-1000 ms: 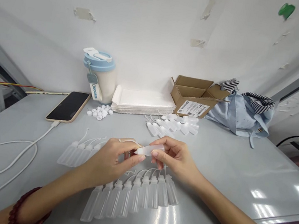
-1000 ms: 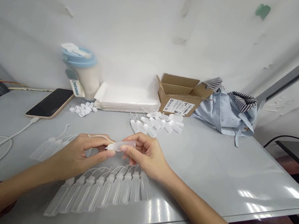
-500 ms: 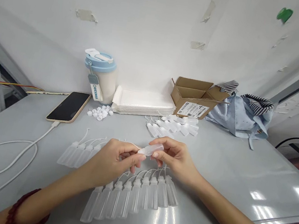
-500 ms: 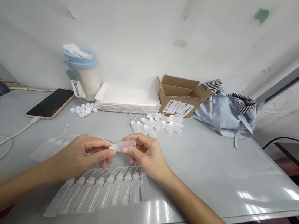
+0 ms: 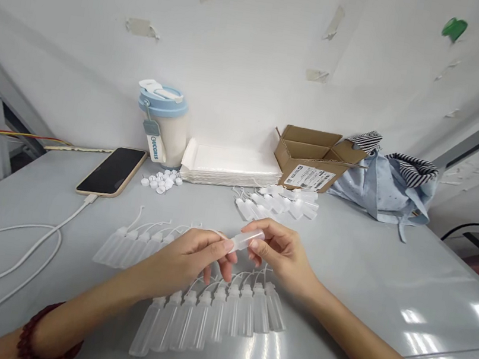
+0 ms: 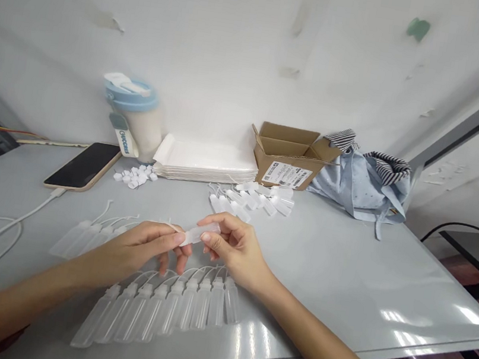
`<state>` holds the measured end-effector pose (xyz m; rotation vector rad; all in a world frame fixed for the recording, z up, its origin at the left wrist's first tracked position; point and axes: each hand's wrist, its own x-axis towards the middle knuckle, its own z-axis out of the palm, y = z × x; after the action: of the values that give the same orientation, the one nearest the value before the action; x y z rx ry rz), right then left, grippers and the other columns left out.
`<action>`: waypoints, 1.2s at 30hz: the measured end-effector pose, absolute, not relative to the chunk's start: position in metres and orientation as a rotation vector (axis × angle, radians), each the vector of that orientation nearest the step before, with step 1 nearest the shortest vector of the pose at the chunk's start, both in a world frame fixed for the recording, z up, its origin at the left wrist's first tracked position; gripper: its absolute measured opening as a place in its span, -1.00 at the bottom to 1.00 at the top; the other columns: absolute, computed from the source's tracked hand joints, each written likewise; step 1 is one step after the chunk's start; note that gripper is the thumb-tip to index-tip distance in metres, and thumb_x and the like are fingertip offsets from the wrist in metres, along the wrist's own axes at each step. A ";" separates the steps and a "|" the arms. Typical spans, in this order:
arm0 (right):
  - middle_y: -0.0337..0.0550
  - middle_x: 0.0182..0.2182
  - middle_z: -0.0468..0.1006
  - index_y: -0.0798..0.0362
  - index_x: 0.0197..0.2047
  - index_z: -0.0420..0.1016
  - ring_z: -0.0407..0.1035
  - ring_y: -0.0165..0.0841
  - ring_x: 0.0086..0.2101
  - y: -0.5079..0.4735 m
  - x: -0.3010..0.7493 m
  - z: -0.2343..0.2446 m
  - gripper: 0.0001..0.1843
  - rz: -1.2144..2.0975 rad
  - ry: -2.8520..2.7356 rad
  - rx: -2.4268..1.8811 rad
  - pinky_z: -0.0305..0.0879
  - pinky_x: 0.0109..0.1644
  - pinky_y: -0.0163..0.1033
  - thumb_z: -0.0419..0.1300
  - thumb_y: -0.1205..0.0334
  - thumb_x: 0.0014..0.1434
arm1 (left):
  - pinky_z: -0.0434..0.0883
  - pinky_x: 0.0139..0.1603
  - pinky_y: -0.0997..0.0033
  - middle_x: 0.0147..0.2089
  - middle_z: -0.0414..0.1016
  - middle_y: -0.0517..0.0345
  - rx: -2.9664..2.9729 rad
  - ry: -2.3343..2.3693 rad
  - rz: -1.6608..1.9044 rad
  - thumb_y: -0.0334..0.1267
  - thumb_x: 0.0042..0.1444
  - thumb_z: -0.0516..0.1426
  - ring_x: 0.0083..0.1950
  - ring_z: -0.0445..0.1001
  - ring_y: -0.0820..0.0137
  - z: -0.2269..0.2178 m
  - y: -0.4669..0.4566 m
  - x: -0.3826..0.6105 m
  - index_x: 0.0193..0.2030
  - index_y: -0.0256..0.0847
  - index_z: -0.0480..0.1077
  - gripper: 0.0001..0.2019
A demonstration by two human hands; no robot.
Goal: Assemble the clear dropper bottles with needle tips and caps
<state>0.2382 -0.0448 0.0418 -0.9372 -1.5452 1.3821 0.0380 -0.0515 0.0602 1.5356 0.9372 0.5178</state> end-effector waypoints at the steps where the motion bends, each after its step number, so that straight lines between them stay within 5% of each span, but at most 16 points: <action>1: -0.35 -0.59 0.31 0.04 -0.21 0.48 0.27 -0.49 -0.58 -0.045 0.238 0.042 -0.81 1.366 -1.563 -0.942 0.19 -0.49 -0.34 0.22 0.12 0.14 | 0.39 -0.42 0.48 -0.40 0.51 0.16 1.541 0.929 0.501 -0.03 0.26 -0.08 -0.44 0.40 0.44 0.059 -0.052 0.038 -0.31 -0.22 0.44 -0.62; 7: -0.39 -0.67 0.23 0.07 -0.28 0.47 0.14 -0.53 -0.64 -0.048 0.237 0.039 -0.80 1.307 -1.589 -0.982 0.05 -0.57 -0.38 0.20 0.11 0.14 | 0.21 -0.49 0.46 -0.57 0.28 0.24 2.318 1.063 0.743 -0.25 0.30 -0.11 -0.55 0.21 0.50 0.046 -0.057 0.040 -0.54 -0.24 0.27 -0.61; 12: -0.44 -0.70 0.14 0.08 -0.31 0.46 0.09 -0.54 -0.67 -0.048 0.236 0.041 -0.79 1.321 -1.539 -1.017 0.00 -0.60 -0.39 0.22 0.10 0.12 | 0.14 -0.49 0.40 -0.51 0.29 0.14 2.916 1.016 0.905 -0.37 0.29 -0.10 -0.46 0.21 0.39 0.037 -0.056 0.042 -0.47 -0.26 0.29 -0.69; 20: -0.40 -0.68 0.27 0.07 -0.28 0.45 0.18 -0.54 -0.66 -0.044 0.237 0.041 -0.82 1.454 -1.487 -0.895 0.09 -0.57 -0.38 0.23 0.13 0.13 | 0.22 -0.50 0.52 -0.54 0.28 0.29 2.279 1.058 0.622 -0.28 0.35 -0.17 -0.56 0.24 0.55 0.051 -0.058 0.042 -0.52 -0.23 0.28 -0.58; 31: -0.44 -0.70 0.18 0.06 -0.32 0.49 0.15 -0.55 -0.68 -0.045 0.236 0.038 -0.84 1.388 -1.490 -0.980 0.03 -0.60 -0.39 0.28 0.15 0.08 | 0.10 -0.55 0.39 -0.57 0.26 0.19 3.115 1.026 0.910 -0.35 0.31 -0.10 -0.54 0.17 0.41 0.039 -0.054 0.040 -0.48 -0.25 0.27 -0.68; 36: -0.38 -0.67 0.33 0.04 -0.26 0.50 0.27 -0.50 -0.64 -0.040 0.238 0.039 -0.82 1.427 -1.460 -0.943 0.18 -0.52 -0.34 0.24 0.12 0.12 | 0.21 -0.52 0.41 -0.52 0.33 0.16 3.009 1.109 0.934 -0.33 0.30 -0.08 -0.49 0.28 0.39 0.038 -0.052 0.041 -0.38 -0.28 0.33 -0.73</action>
<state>0.2385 -0.0396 0.0388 -0.9429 -1.4596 1.4269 0.0408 -0.0516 0.0384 3.0091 1.1085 0.9341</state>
